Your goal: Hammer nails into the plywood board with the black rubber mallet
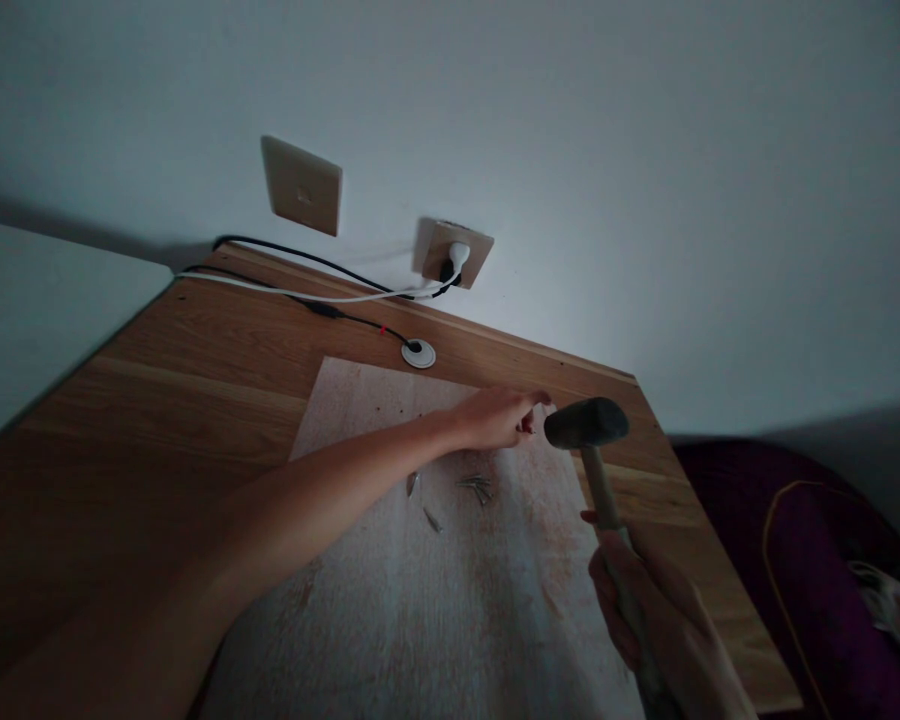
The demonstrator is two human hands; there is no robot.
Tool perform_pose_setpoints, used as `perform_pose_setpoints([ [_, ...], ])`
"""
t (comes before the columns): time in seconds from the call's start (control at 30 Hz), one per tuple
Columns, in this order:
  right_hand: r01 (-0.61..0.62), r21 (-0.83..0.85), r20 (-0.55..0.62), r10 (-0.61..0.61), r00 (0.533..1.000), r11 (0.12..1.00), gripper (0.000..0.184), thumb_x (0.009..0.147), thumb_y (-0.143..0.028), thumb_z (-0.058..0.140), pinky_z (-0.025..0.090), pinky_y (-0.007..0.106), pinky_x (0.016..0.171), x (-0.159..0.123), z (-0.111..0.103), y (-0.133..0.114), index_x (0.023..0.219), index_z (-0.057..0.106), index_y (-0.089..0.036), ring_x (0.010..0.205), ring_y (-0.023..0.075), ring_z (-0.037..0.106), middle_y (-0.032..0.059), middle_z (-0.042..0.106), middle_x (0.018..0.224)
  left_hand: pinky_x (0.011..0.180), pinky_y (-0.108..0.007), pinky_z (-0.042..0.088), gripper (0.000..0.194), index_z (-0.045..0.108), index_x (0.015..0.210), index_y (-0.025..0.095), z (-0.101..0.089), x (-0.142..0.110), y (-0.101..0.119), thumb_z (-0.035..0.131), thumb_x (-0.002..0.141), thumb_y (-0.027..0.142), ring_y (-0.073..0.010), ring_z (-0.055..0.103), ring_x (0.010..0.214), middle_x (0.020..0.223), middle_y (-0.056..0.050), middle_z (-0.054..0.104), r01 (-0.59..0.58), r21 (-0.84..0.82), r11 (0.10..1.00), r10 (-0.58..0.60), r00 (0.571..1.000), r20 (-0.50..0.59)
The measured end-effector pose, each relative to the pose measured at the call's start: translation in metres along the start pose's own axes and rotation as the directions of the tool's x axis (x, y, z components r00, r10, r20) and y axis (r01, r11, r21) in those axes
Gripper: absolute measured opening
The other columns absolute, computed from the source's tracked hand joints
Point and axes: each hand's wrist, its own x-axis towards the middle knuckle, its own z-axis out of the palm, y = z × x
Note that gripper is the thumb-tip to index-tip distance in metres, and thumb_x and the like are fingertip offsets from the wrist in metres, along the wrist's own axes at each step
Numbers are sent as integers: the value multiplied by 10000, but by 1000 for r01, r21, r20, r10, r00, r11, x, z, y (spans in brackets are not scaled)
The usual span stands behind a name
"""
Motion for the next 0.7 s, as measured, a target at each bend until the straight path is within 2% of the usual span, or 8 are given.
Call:
perform_pose_setpoints([
  [0.4,24,-46,23,-23,999,999,661,895,-753,740,292,138,329,0,2,7,1238,652,-194,338,23,353,-113,505,614,763,-269,508,467,590,1379,146,-1,0,1,683,929,65,-182,760,899,1025,-78,824,-17,-8,1000,17,1000,-4],
  [0.7,15,-26,36,-14,999,1000,704,857,-778,762,288,131,324,4,0,7,1254,653,-207,322,20,356,-120,497,617,762,-278,506,436,615,1340,139,-1,0,1,711,918,83,-190,757,899,1014,-82,821,-4,-7,1000,4,1000,-11],
])
